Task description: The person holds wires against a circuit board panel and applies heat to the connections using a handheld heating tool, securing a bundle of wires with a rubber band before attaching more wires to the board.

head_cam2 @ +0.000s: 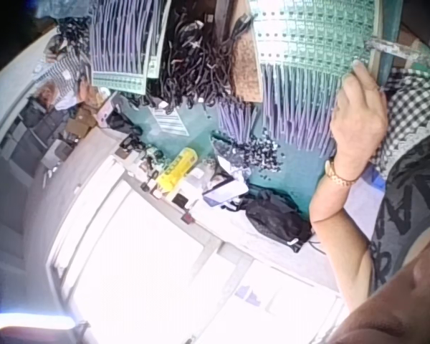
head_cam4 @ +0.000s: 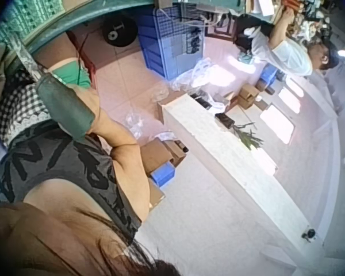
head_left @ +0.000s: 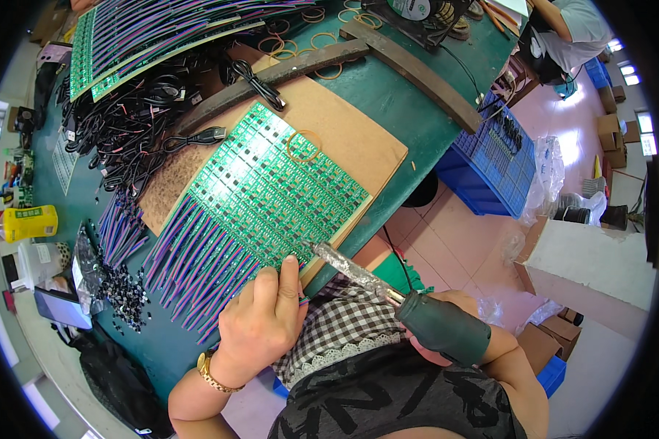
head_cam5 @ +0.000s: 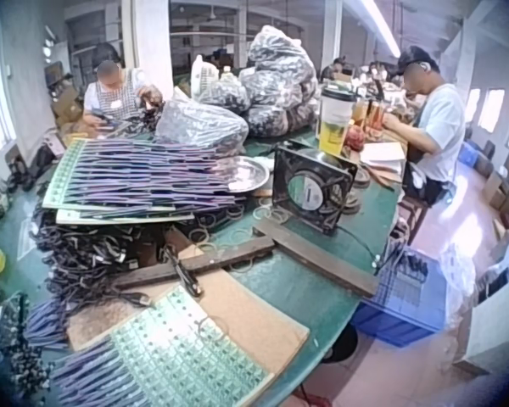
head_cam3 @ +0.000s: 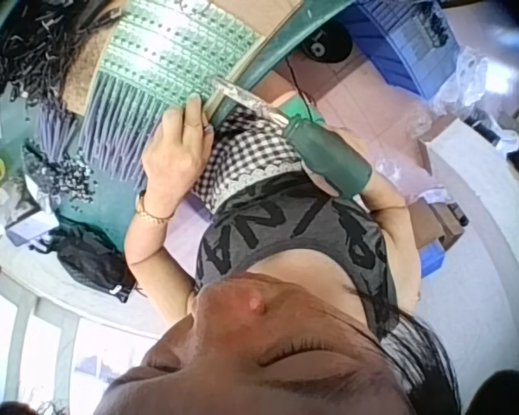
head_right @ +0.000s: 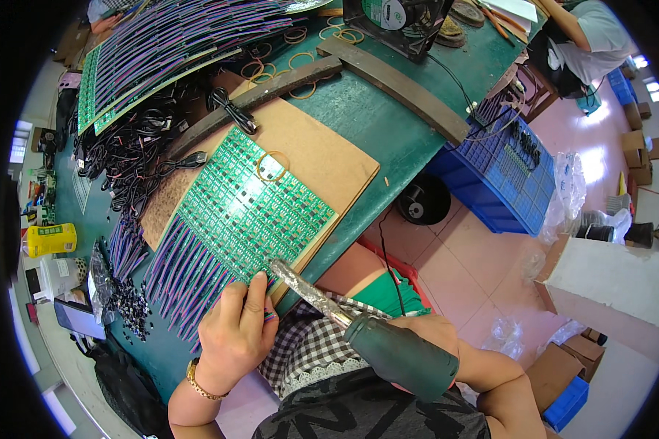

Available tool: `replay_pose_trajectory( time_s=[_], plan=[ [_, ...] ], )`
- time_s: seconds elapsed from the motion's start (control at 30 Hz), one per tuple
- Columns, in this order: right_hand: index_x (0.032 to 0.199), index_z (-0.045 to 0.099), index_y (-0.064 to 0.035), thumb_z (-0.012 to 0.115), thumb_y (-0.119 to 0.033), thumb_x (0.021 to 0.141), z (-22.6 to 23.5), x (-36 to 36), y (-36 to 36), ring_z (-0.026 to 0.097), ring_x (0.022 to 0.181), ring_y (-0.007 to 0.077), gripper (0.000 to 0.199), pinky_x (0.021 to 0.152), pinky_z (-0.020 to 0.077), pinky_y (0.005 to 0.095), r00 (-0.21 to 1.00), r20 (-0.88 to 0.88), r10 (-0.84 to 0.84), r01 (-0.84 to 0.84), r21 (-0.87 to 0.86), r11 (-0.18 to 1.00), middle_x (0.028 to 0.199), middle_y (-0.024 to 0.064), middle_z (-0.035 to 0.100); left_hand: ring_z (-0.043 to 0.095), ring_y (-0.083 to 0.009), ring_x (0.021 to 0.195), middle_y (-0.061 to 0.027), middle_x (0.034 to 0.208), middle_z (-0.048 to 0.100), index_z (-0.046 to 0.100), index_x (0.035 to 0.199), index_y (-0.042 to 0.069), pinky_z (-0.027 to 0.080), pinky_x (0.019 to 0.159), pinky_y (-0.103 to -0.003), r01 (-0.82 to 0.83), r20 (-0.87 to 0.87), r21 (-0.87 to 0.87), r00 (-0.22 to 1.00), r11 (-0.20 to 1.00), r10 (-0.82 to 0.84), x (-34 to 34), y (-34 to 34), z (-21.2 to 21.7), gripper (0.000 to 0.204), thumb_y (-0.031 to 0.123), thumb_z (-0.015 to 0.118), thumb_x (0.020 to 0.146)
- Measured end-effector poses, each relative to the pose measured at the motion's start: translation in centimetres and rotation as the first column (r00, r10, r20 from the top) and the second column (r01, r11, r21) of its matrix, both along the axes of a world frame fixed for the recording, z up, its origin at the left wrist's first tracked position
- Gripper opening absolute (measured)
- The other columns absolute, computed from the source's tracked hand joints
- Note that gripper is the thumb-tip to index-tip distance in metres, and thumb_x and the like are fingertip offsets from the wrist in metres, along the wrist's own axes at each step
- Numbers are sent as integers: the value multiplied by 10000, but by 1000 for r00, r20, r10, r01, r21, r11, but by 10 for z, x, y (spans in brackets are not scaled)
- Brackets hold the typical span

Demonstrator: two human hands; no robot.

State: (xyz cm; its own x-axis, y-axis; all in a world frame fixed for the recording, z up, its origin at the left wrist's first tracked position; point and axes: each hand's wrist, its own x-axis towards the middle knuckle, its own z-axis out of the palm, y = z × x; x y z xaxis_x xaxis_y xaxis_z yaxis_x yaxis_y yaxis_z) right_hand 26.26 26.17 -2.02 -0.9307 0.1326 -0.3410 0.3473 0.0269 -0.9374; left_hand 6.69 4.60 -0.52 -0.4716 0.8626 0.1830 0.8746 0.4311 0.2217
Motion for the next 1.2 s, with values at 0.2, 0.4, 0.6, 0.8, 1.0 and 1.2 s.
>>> replay_pose_trajectory(
  time_s=[0.2, 0.4, 0.6, 0.8, 1.0, 1.2],
  plan=[
    [877, 687, -137, 777, -203, 684, 2, -5, 2, 648, 650, 234, 223, 606, 514, 309, 976, -116, 186, -117, 439, 891, 747, 34, 668, 593, -242, 652, -136, 898, 569, 630, 1131, -54, 495, 531, -316, -10, 12, -17, 1000, 1000, 11, 0, 0, 3, 415, 17, 716, 731],
    [1053, 648, -14, 801, -222, 677, -46, 12, 2, 678, 674, 227, 456, 569, 539, 323, 803, -480, 352, -210, 325, 922, 874, 81, 682, 595, -242, 655, -138, 904, 574, 626, 1133, -55, 495, 533, -316, 2, -26, -6, 1000, 1000, -2, 1, 0, 1, 414, 17, 717, 736],
    [869, 663, -145, 775, -231, 611, 0, -3, 2, 617, 628, 276, 295, 576, 494, 362, 975, -73, 211, -169, 375, 912, 718, 36, 635, 599, -241, 657, -138, 908, 577, 624, 1142, -57, 496, 535, -315, 1, -28, -9, 1000, 1000, -1, 0, -2, 0, 419, 23, 718, 741],
    [869, 663, -127, 749, -195, 668, 3, -4, -2, 618, 645, 268, 229, 570, 489, 347, 970, -153, 187, -89, 494, 865, 701, 48, 617, 595, -237, 648, -135, 901, 575, 623, 1144, -59, 496, 534, -315, 3, -31, -6, 1000, 1000, -3, 1, -1, -1, 421, 21, 715, 740],
    [889, 664, -90, 721, -126, 723, -8, 0, 0, 633, 645, 212, 180, 563, 494, 314, 966, -177, 187, -78, 493, 867, 754, 51, 640, 592, -231, 642, -127, 882, 567, 625, 1134, -60, 493, 525, -310, -1, -12, 10, 1000, 1000, 1, 0, -3, -2, 415, 13, 715, 736],
    [764, 611, -107, 693, -161, 769, -34, -9, -24, 582, 569, 151, 99, 492, 431, 278, 915, -395, -77, 231, 361, 904, 675, 3, 592, 590, -233, 643, -122, 867, 562, 630, 1119, -55, 495, 529, -311, -3, 14, 15, 1000, 1000, 3, -1, 0, 1, 398, 5, 716, 735]
  ],
)
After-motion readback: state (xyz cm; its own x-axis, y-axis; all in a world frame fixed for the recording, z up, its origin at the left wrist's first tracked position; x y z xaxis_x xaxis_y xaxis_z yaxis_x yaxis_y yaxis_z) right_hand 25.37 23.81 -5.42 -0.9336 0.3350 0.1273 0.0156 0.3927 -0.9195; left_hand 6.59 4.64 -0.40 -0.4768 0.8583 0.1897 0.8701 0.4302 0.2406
